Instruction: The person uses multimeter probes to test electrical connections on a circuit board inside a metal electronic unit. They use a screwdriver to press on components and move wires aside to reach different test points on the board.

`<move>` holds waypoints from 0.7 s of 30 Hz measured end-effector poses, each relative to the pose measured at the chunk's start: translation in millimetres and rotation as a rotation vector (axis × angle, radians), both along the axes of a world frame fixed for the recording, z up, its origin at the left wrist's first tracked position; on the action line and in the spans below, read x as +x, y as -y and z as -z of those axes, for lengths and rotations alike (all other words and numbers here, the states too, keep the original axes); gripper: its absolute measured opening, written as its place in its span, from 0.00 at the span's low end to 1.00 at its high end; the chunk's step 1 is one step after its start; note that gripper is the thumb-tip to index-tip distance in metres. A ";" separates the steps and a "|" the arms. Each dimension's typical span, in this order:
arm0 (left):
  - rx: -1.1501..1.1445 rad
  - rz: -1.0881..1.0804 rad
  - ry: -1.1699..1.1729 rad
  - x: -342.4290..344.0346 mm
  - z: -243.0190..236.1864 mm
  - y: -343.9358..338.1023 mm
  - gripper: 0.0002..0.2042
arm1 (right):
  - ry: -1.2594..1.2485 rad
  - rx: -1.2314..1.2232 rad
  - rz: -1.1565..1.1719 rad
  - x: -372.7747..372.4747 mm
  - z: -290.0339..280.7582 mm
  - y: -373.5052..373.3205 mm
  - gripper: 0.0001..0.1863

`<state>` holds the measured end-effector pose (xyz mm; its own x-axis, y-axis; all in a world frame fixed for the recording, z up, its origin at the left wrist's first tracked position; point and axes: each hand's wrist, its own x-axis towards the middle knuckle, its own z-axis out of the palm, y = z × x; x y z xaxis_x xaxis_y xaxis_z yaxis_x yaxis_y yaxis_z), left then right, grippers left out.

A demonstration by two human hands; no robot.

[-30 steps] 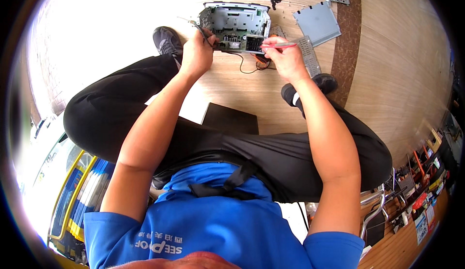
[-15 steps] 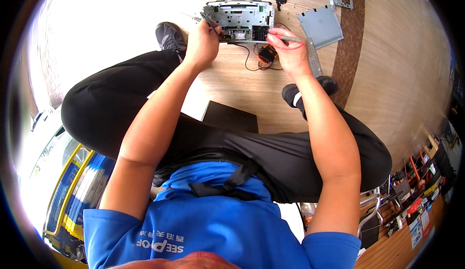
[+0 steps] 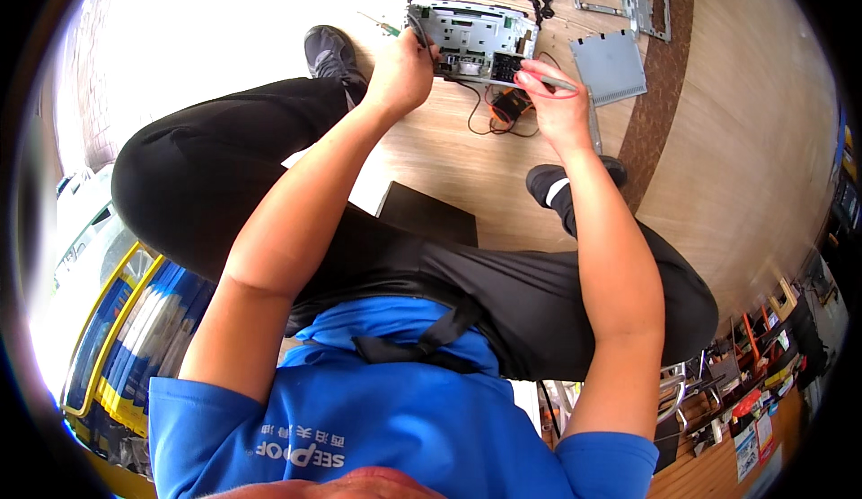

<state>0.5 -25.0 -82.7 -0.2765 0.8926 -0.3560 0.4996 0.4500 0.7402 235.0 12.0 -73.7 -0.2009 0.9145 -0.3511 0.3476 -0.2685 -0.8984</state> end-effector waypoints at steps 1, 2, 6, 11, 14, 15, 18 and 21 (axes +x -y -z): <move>-0.037 0.008 0.034 0.5 -2.4 -0.9 0.09 | 0.001 0.000 -0.003 0.9 0.6 -0.2 0.13; -0.050 0.004 0.036 0.6 -3.6 -1.5 0.09 | 0.000 0.000 0.002 0.5 0.7 -0.3 0.13; -0.057 0.001 0.055 -0.8 -5.2 -0.6 0.09 | -0.050 -0.030 0.017 0.9 2.6 -0.9 0.13; -0.043 -0.004 0.094 -0.6 -5.9 -0.6 0.09 | -0.023 -0.109 -0.013 4.6 2.1 -1.9 0.16; -0.054 0.003 0.060 0.2 -9.2 -1.1 0.09 | -0.051 -0.090 -0.002 3.0 1.6 0.3 0.15; -0.055 0.001 0.061 -0.1 -8.3 -0.8 0.09 | -0.082 -0.063 0.014 1.8 1.0 1.0 0.14; -0.046 0.005 0.074 -1.0 -5.4 -0.3 0.09 | -0.049 -0.027 0.005 2.8 3.8 0.8 0.13; -0.046 0.010 0.061 0.4 -7.1 -0.7 0.09 | 0.044 0.026 -0.011 4.5 2.3 0.4 0.12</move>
